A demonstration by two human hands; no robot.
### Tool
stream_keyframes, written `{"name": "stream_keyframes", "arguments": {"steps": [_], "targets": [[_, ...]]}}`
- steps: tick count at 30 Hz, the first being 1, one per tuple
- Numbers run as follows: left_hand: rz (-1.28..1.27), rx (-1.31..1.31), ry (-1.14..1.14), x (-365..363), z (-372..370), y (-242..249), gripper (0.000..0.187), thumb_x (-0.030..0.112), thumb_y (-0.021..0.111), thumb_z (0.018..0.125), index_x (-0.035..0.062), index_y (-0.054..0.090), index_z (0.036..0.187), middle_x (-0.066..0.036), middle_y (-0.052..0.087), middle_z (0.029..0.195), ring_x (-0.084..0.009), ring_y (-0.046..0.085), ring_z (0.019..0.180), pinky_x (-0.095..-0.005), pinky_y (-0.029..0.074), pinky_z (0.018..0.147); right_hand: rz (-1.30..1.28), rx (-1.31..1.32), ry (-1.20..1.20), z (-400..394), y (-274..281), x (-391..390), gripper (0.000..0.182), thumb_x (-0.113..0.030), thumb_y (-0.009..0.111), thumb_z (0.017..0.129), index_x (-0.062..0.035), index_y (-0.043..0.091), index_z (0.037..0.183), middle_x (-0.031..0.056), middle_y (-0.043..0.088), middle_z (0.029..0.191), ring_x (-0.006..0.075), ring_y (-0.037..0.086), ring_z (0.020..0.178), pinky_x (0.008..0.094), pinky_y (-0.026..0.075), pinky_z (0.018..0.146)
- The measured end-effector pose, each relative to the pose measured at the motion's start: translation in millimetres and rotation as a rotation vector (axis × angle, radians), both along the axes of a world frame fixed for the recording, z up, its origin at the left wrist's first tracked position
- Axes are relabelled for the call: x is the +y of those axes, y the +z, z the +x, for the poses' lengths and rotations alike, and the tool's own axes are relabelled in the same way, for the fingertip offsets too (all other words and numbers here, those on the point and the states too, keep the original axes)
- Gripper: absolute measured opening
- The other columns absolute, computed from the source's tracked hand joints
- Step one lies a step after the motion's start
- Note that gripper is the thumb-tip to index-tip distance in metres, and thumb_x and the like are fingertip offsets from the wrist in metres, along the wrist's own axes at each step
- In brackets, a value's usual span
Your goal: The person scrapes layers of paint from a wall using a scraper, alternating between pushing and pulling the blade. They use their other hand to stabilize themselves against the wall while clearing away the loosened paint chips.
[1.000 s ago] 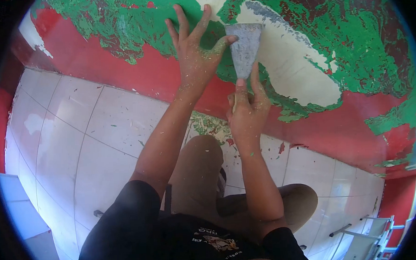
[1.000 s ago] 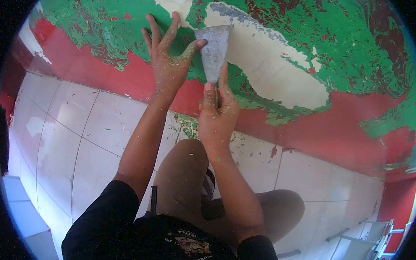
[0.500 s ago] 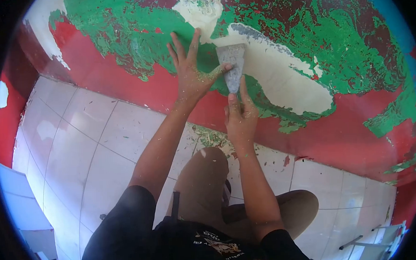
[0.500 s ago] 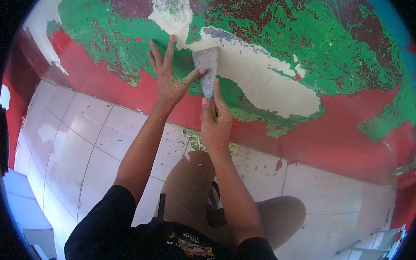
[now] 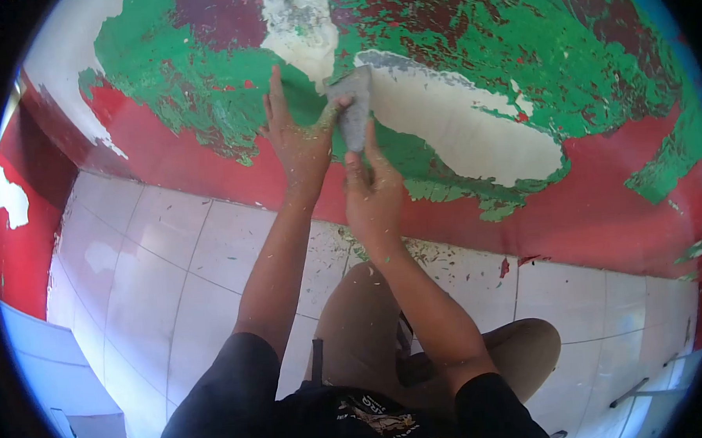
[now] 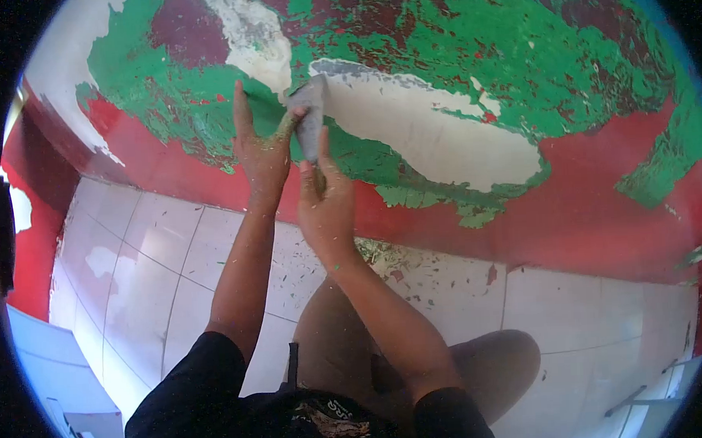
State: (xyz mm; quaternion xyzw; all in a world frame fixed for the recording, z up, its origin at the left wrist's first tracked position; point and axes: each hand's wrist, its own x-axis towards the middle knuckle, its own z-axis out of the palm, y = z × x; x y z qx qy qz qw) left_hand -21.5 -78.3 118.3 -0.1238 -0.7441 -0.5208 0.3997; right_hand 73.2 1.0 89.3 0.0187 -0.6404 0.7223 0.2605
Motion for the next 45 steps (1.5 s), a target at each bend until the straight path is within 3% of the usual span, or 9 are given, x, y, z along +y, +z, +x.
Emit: {"name": "stream_keyframes", "arguments": {"steps": [6, 13, 16, 18, 22, 24, 27, 35, 45], "targets": [[-0.128, -0.051, 0.011, -21.2, -1.1, 4.4, 0.102, 0.058, 0.087, 0.076, 0.0191, 0.041, 0.159, -0.027, 0.042, 0.159, -0.0515, 0.023, 0.153, -0.0739, 0.016, 0.118, 0.063, 0.116, -0.04, -5.2, 9.3, 5.3, 0.058, -0.015, 0.055, 0.108, -0.008, 0.035, 0.162, -0.0044, 0.047, 0.08, 0.005, 0.039, 0.066, 0.0232, 0.037, 0.058], [-0.377, 0.002, 0.042, -34.4, 2.3, -15.4, 0.116, 0.069, 0.089, 0.063, 0.0248, 0.041, 0.159, -0.026, 0.024, 0.168, -0.0551, 0.009, 0.155, -0.0784, 0.018, 0.115, 0.038, 0.011, -0.043, 0.4, -51.8, -2.4, 0.058, -0.014, 0.056, 0.108, -0.0101, 0.035, 0.162, -0.0065, 0.044, 0.074, 0.0036, 0.039, 0.063, 0.0217, 0.036, 0.055], [-0.417, 0.101, 0.084, -33.5, -5.3, -10.6, 0.119, 0.073, 0.087, 0.061, 0.0266, 0.041, 0.16, -0.022, 0.021, 0.17, -0.0554, 0.008, 0.155, -0.0794, 0.017, 0.114, 0.003, -0.038, -0.042, -3.9, -60.1, 1.0, 0.056, -0.016, 0.057, 0.107, -0.0052, 0.04, 0.159, 0.0041, 0.061, 0.096, 0.0083, 0.045, 0.072, 0.0257, 0.044, 0.067], [-0.445, 0.158, 0.111, -34.2, -7.2, -3.6, 0.12, 0.075, 0.085, 0.06, 0.0278, 0.04, 0.16, -0.021, 0.02, 0.171, -0.0556, 0.008, 0.155, -0.0796, 0.017, 0.114, -0.031, 0.015, -0.028, -9.4, -65.1, 1.9, 0.058, -0.017, 0.056, 0.108, -0.0097, 0.036, 0.162, -0.0066, 0.043, 0.068, 0.0035, 0.038, 0.056, 0.0212, 0.034, 0.05], [-0.522, 0.01, 0.198, -35.8, -21.1, -0.5, 0.105, 0.072, 0.083, 0.067, 0.0283, 0.048, 0.156, -0.019, 0.027, 0.169, -0.0534, 0.012, 0.155, -0.0768, 0.015, 0.117, -0.08, 0.073, -0.005, -32.4, -48.5, 1.7, 0.057, -0.018, 0.056, 0.109, -0.0083, 0.036, 0.162, -0.0061, 0.045, 0.067, 0.0034, 0.039, 0.055, 0.0218, 0.034, 0.049], [-0.528, 0.008, 0.225, -40.7, -28.1, 2.8, 0.099, 0.075, 0.08, 0.069, 0.0285, 0.055, 0.152, -0.02, 0.034, 0.166, -0.0534, 0.013, 0.155, -0.0791, 0.015, 0.115, 0.15, 0.143, 0.002, -44.8, 1.5, -5.4, 0.056, -0.019, 0.055, 0.109, -0.007, 0.037, 0.161, -0.0052, 0.048, 0.069, 0.0033, 0.042, 0.056, 0.0218, 0.035, 0.049], [-0.556, -0.009, 0.356, -43.1, -18.7, 17.7, 0.09, 0.071, 0.08, 0.073, 0.0261, 0.06, 0.148, -0.02, 0.043, 0.161, -0.0516, 0.015, 0.155, -0.0784, 0.015, 0.115, -0.081, 0.127, 0.018, -43.4, -3.2, -29.6, 0.058, -0.02, 0.055, 0.109, -0.0083, 0.035, 0.162, -0.0039, 0.049, 0.07, 0.0031, 0.042, 0.055, 0.0218, 0.035, 0.047], [-0.566, 0.342, 0.022, -61.5, -40.9, 36.6, 0.126, 0.076, 0.087, 0.052, 0.029, 0.042, 0.16, -0.023, 0.013, 0.172, -0.0577, 0.013, 0.153, -0.0773, 0.02, 0.115, -0.325, 0.015, 0.061, -18.0, -33.7, -40.8, 0.063, -0.021, 0.057, 0.109, -0.0081, 0.028, 0.164, -0.0043, 0.047, 0.07, 0.0027, 0.04, 0.057, 0.0208, 0.035, 0.049], [-0.691, 0.215, 0.13, -55.0, -39.7, 38.2, 0.12, 0.075, 0.088, 0.051, 0.0354, 0.047, 0.157, -0.019, 0.014, 0.173, -0.0556, 0.012, 0.155, -0.079, 0.019, 0.114, -0.492, 0.013, 0.1, -34.1, -47.4, -49.7, 0.064, -0.023, 0.057, 0.109, -0.017, 0.027, 0.166, -0.0037, 0.049, 0.066, 0.0027, 0.041, 0.052, 0.0204, 0.035, 0.044]]}}
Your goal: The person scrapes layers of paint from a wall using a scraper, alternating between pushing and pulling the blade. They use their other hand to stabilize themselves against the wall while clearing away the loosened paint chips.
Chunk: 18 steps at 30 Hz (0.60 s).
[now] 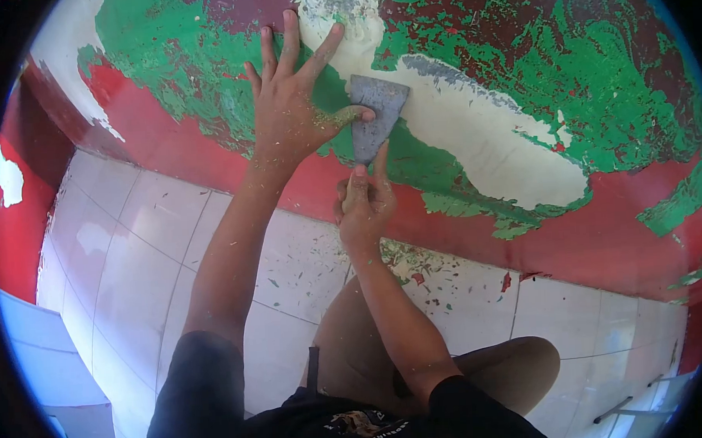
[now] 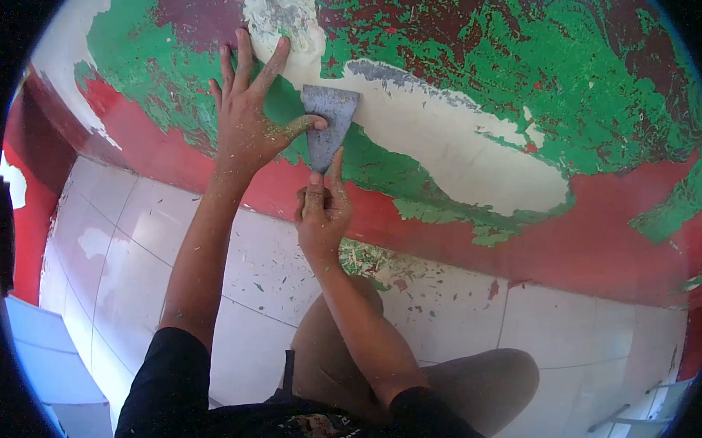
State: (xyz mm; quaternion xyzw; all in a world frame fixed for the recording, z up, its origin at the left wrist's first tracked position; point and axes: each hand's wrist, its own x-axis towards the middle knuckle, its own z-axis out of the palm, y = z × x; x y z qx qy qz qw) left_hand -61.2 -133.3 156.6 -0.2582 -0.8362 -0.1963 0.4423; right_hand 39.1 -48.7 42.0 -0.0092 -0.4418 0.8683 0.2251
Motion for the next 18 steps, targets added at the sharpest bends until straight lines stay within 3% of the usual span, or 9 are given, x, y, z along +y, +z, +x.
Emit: {"name": "stream_keyframes", "arguments": {"steps": [3, 5, 9, 18], "targets": [[0.061, 0.052, 0.016, 3.4, -5.5, -2.3, 0.111, 0.082, 0.081, 0.053, 0.0406, 0.053, 0.152, -0.018, 0.023, 0.171, -0.0567, 0.018, 0.153, -0.0806, 0.021, 0.112, -0.042, -0.084, 0.007, -0.7, 25.0, -3.7, 0.064, -0.024, 0.056, 0.11, -0.0193, 0.027, 0.166, -0.0029, 0.051, 0.065, 0.0026, 0.041, 0.05, 0.0209, 0.034, 0.042], [0.056, 0.039, 0.037, 4.7, -1.6, -0.7, 0.103, 0.067, 0.09, 0.06, 0.0372, 0.054, 0.152, -0.018, 0.023, 0.171, -0.0553, 0.017, 0.154, -0.0787, 0.022, 0.113, -0.052, -0.097, 0.015, 3.1, 26.6, -6.7, 0.066, -0.027, 0.056, 0.109, -0.0186, 0.024, 0.166, -0.0011, 0.051, 0.067, 0.0039, 0.042, 0.051, 0.0222, 0.034, 0.04], [0.094, 0.062, -0.033, 3.2, -4.6, -0.9, 0.099, 0.064, 0.091, 0.062, 0.0374, 0.056, 0.15, -0.018, 0.026, 0.17, -0.0552, 0.018, 0.153, -0.0779, 0.022, 0.113, -0.069, -0.07, 0.075, 22.5, 44.6, -15.6, 0.069, -0.03, 0.056, 0.109, -0.0189, 0.02, 0.167, 0.002, 0.052, 0.069, 0.0053, 0.045, 0.053, 0.0236, 0.034, 0.038], [0.083, 0.034, 0.037, 3.5, 5.7, 5.5, 0.096, 0.068, 0.088, 0.064, 0.0369, 0.057, 0.149, -0.017, 0.028, 0.17, -0.0599, 0.016, 0.152, -0.0809, 0.018, 0.112, 0.045, 0.059, -0.02, -6.5, -4.5, -10.9, 0.069, -0.028, 0.054, 0.11, -0.0144, 0.019, 0.167, 0.0011, 0.051, 0.073, 0.0056, 0.044, 0.053, 0.0229, 0.036, 0.039]]}}
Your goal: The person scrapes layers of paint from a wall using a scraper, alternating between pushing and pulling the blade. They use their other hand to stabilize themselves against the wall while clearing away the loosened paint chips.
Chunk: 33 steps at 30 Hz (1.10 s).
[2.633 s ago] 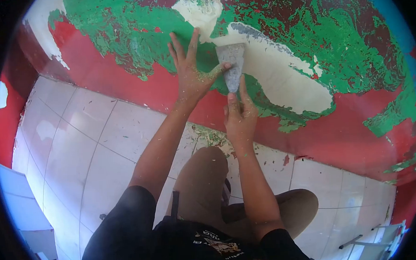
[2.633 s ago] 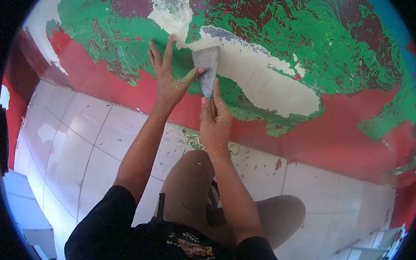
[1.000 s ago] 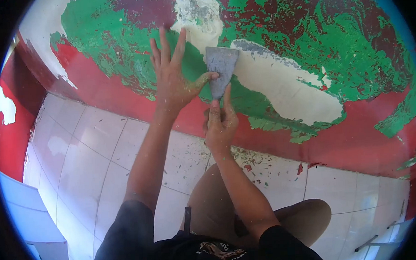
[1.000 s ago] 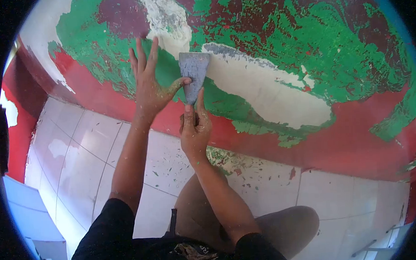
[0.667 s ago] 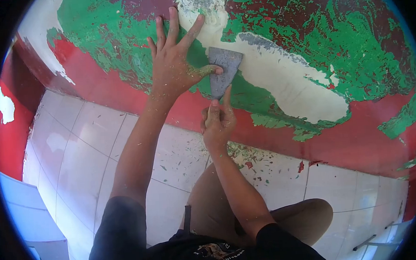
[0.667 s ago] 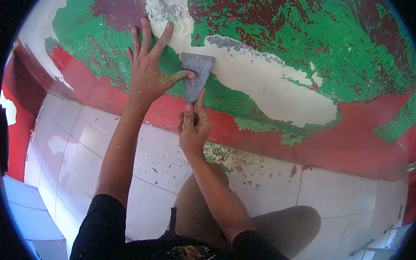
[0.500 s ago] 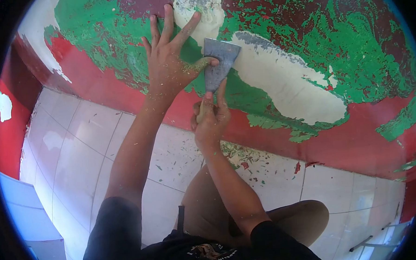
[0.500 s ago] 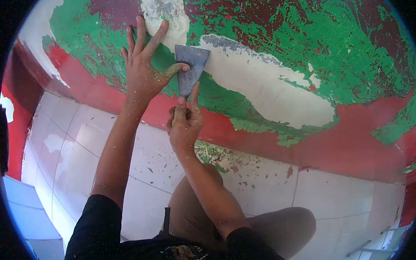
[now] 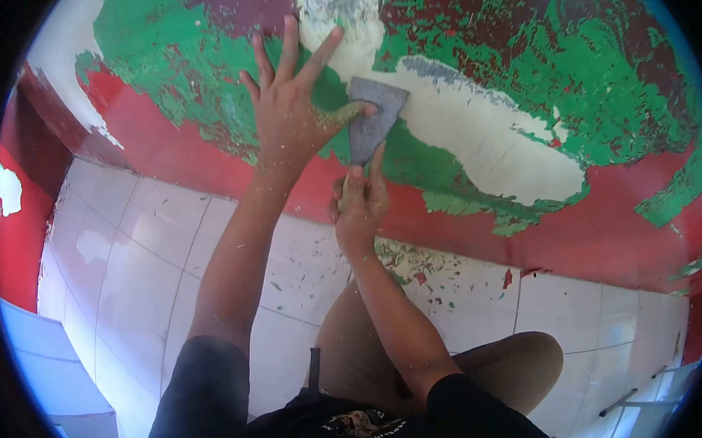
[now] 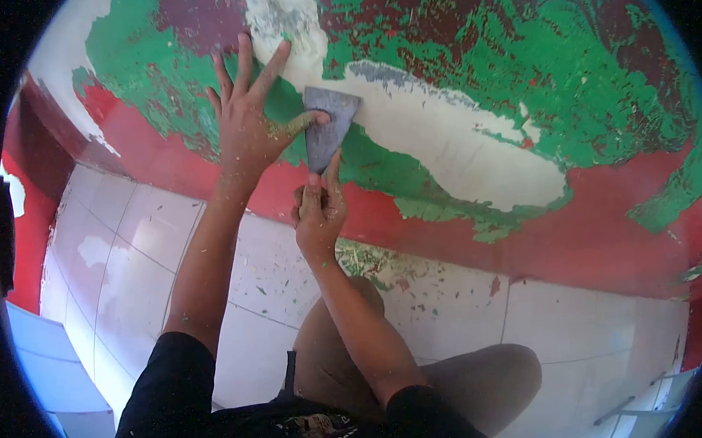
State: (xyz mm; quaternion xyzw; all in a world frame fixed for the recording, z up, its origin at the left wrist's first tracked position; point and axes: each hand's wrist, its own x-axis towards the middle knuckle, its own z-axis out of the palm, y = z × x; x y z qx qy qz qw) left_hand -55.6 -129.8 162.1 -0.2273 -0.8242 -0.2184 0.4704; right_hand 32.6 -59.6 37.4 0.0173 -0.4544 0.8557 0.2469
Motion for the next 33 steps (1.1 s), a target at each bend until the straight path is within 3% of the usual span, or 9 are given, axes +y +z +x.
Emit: {"name": "stream_keyframes", "arguments": {"steps": [6, 9, 18, 24, 26, 27, 29, 32, 33], "targets": [[-0.006, -0.042, 0.072, -1.5, -7.5, -11.6, 0.099, 0.083, 0.078, 0.06, 0.0415, 0.058, 0.148, -0.014, 0.032, 0.168, -0.0608, 0.013, 0.152, -0.085, 0.017, 0.109, -0.102, -0.02, 0.037, 1.6, 54.4, -0.7, 0.064, -0.022, 0.052, 0.111, -0.0145, 0.021, 0.167, -0.0035, 0.048, 0.066, 0.0027, 0.039, 0.051, 0.021, 0.035, 0.042], [0.02, 0.014, 0.057, 2.7, -2.8, -0.4, 0.1, 0.083, 0.079, 0.059, 0.0403, 0.058, 0.148, -0.016, 0.034, 0.167, -0.0607, 0.013, 0.152, -0.0848, 0.014, 0.11, -0.117, -0.062, -0.04, 4.7, 18.6, -12.7, 0.065, -0.024, 0.053, 0.111, -0.0168, 0.022, 0.167, -0.0027, 0.049, 0.066, 0.003, 0.039, 0.05, 0.0211, 0.034, 0.041], [0.094, -0.033, 0.008, 9.3, 3.4, -16.5, 0.104, 0.07, 0.09, 0.058, 0.0345, 0.056, 0.15, -0.017, 0.033, 0.168, -0.0601, 0.017, 0.151, -0.075, 0.015, 0.118, -0.165, -0.173, 0.077, 21.1, 45.4, 0.1, 0.067, -0.028, 0.053, 0.111, -0.0216, 0.018, 0.167, 0.0014, 0.051, 0.068, 0.0063, 0.038, 0.044, 0.0243, 0.032, 0.037], [0.093, 0.057, -0.104, 12.5, -3.0, -11.1, 0.108, 0.062, 0.093, 0.059, 0.0191, 0.056, 0.151, -0.019, 0.045, 0.16, -0.0457, 0.032, 0.152, -0.0644, 0.014, 0.124, -0.119, -0.242, 0.05, 24.5, 53.4, 13.0, 0.061, -0.024, 0.054, 0.11, -0.0184, 0.027, 0.165, 0.0013, 0.052, 0.069, 0.0061, 0.041, 0.045, 0.0236, 0.032, 0.038], [0.071, -0.204, -0.036, 14.7, 9.8, -1.2, 0.104, 0.07, 0.074, 0.083, 0.0226, 0.03, 0.165, -0.022, -0.003, 0.173, -0.0458, 0.002, 0.159, -0.0794, 0.011, 0.115, 0.042, -0.13, 0.045, 15.3, 87.2, 39.8, 0.058, -0.021, 0.054, 0.11, -0.0138, 0.033, 0.163, -0.0009, 0.05, 0.07, 0.0046, 0.04, 0.049, 0.0224, 0.032, 0.041], [0.07, -0.207, -0.042, 12.1, -4.4, -3.0, 0.104, 0.07, 0.074, 0.083, 0.0226, 0.03, 0.165, -0.022, -0.003, 0.173, -0.0458, 0.002, 0.159, -0.0794, 0.011, 0.115, 0.198, -0.018, 0.038, 11.2, 98.1, 47.7, 0.055, -0.018, 0.055, 0.109, -0.0093, 0.038, 0.161, -0.003, 0.047, 0.07, 0.003, 0.039, 0.054, 0.0211, 0.032, 0.044], [0.014, 0.167, -0.025, 0.4, -36.8, -12.6, 0.112, 0.057, 0.095, 0.061, 0.0126, 0.05, 0.154, -0.02, 0.049, 0.157, -0.0404, 0.037, 0.151, -0.0598, 0.013, 0.126, 0.289, -0.004, -0.067, 7.3, 85.2, 30.5, 0.053, -0.016, 0.055, 0.109, -0.0066, 0.041, 0.159, -0.0035, 0.046, 0.071, 0.0026, 0.039, 0.056, 0.0206, 0.032, 0.046], [0.387, -0.09, -0.206, 0.3, -1.2, -20.8, 0.12, 0.062, 0.092, 0.062, 0.0172, 0.04, 0.16, -0.02, 0.041, 0.162, -0.0555, 0.017, 0.153, -0.0722, 0.014, 0.12, 0.337, 0.006, -0.145, 25.6, 62.6, 25.0, 0.056, -0.019, 0.057, 0.109, -0.0039, 0.039, 0.159, -0.0044, 0.044, 0.071, 0.003, 0.04, 0.061, 0.0202, 0.033, 0.052], [0.323, -0.143, -0.134, 6.1, 9.3, -31.1, 0.124, 0.062, 0.093, 0.062, 0.0164, 0.036, 0.162, -0.021, 0.038, 0.164, -0.0559, 0.016, 0.153, -0.0703, 0.015, 0.12, 0.262, -0.031, -0.086, 32.0, 46.3, 24.6, 0.06, -0.025, 0.055, 0.109, -0.0062, 0.033, 0.162, -0.0025, 0.048, 0.071, 0.004, 0.043, 0.057, 0.0208, 0.036, 0.049]]}}
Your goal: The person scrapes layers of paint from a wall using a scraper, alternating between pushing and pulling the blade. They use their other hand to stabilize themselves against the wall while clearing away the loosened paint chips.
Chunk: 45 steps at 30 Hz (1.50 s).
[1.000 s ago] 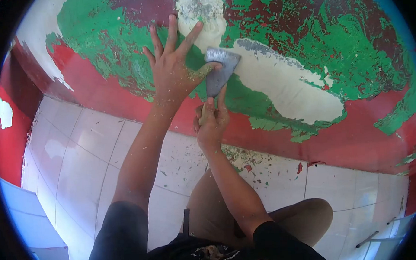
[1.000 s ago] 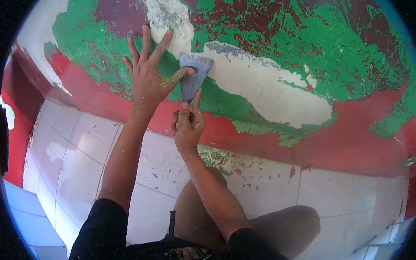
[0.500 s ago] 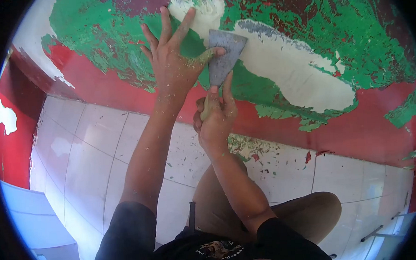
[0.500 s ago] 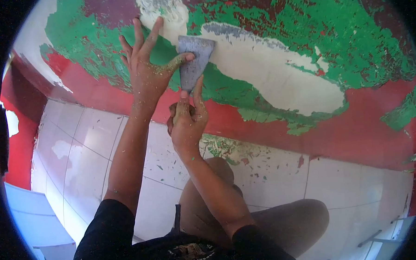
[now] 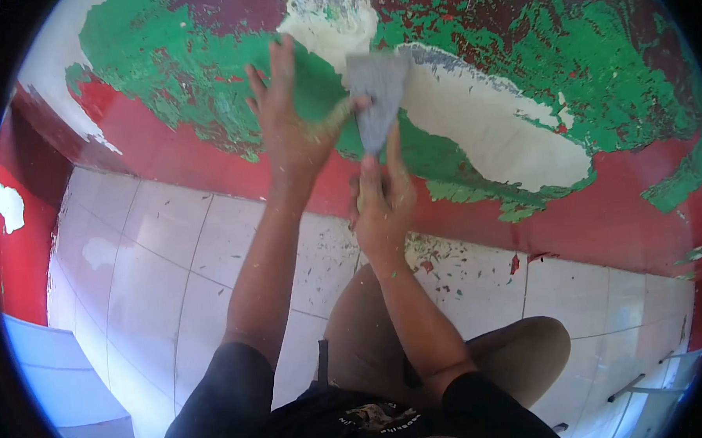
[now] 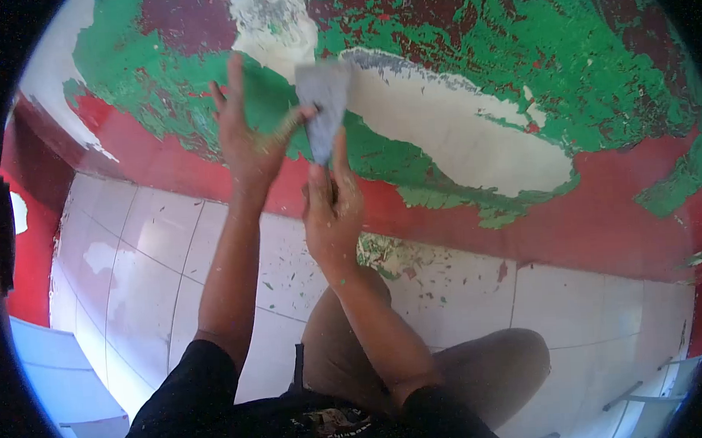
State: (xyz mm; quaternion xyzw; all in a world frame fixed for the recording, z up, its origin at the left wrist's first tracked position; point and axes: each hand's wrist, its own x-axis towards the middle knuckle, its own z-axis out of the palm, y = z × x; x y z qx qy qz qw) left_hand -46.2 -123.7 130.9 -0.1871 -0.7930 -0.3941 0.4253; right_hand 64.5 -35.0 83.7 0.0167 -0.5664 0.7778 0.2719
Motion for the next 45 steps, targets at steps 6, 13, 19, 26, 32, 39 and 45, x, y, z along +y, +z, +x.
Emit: {"name": "stream_keyframes", "arguments": {"steps": [6, 13, 19, 26, 32, 39, 45], "targets": [[-0.121, 0.053, -0.042, 0.8, 3.8, -15.5, 0.122, 0.067, 0.09, 0.061, 0.0187, 0.04, 0.161, -0.024, 0.023, 0.169, -0.0588, 0.011, 0.153, -0.0752, 0.017, 0.117, -0.004, -0.085, 0.095, 1.7, -45.4, 9.3, 0.055, -0.031, 0.049, 0.112, -0.0069, 0.033, 0.159, -0.0001, 0.053, 0.078, 0.0055, 0.048, 0.057, 0.0234, 0.041, 0.049], [-0.301, 0.172, 0.108, 20.1, 0.6, 40.8, 0.115, 0.061, 0.09, 0.066, 0.0151, 0.042, 0.159, -0.028, 0.023, 0.168, -0.052, 0.019, 0.154, -0.0632, 0.014, 0.124, -0.148, -0.233, 0.22, 12.0, -5.8, 33.9, 0.035, -0.032, 0.049, 0.112, -0.0061, 0.047, 0.135, 0.0004, 0.055, 0.08, 0.0071, 0.05, 0.055, 0.0242, 0.041, 0.045], [-0.327, -0.035, 0.064, 23.9, -6.6, 36.4, 0.124, 0.087, 0.076, 0.062, 0.0327, 0.031, 0.165, -0.026, -0.009, 0.172, -0.0641, -0.006, 0.151, -0.0836, 0.017, 0.11, -0.043, -0.384, 0.186, 8.4, 9.1, 50.2, 0.027, -0.032, 0.051, 0.111, -0.0057, 0.054, 0.115, 0.0, 0.051, 0.07, 0.0058, 0.043, 0.046, 0.0241, 0.035, 0.04], [-0.296, 0.005, 0.09, 27.1, -12.1, 32.8, 0.124, 0.084, 0.079, 0.062, 0.0328, 0.031, 0.164, -0.025, -0.006, 0.172, -0.062, -0.004, 0.152, -0.0822, 0.017, 0.111, 0.136, -0.414, 0.134, 2.2, 29.0, 62.6, 0.034, -0.04, 0.048, 0.111, -0.0064, 0.058, 0.111, -0.0005, 0.049, 0.067, 0.0074, 0.042, 0.043, 0.0251, 0.032, 0.036], [-0.252, -0.023, 0.035, 25.9, -7.8, 35.8, 0.122, 0.077, 0.084, 0.063, 0.034, 0.031, 0.164, -0.025, -0.005, 0.172, -0.0612, -0.005, 0.152, -0.0806, 0.016, 0.113, 0.194, -0.423, 0.166, 11.4, 42.8, 61.5, 0.032, -0.034, 0.048, 0.111, -0.0056, 0.06, 0.121, -0.0004, 0.048, 0.065, 0.007, 0.042, 0.042, 0.0254, 0.033, 0.035], [-0.256, -0.033, 0.034, 29.4, -4.8, 34.7, 0.126, 0.079, 0.083, 0.063, 0.0335, 0.025, 0.166, -0.026, -0.009, 0.172, -0.0612, -0.008, 0.152, -0.0806, 0.016, 0.113, 0.326, -0.469, 0.254, 9.1, 42.5, 94.3, 0.038, -0.037, 0.052, 0.11, -0.0069, 0.059, 0.133, -0.0005, 0.05, 0.069, 0.0068, 0.045, 0.045, 0.0251, 0.036, 0.039], [-0.352, -0.075, 0.06, 23.5, -5.7, 36.8, 0.128, 0.084, 0.079, 0.062, 0.0338, 0.024, 0.166, -0.025, -0.014, 0.171, -0.0635, -0.009, 0.15, -0.0827, 0.015, 0.112, 0.237, -0.169, 0.235, 25.2, 2.9, 84.6, 0.06, -0.034, 0.058, 0.108, -0.0108, 0.039, 0.16, -0.0021, 0.052, 0.077, 0.0054, 0.046, 0.054, 0.0224, 0.036, 0.044]]}}
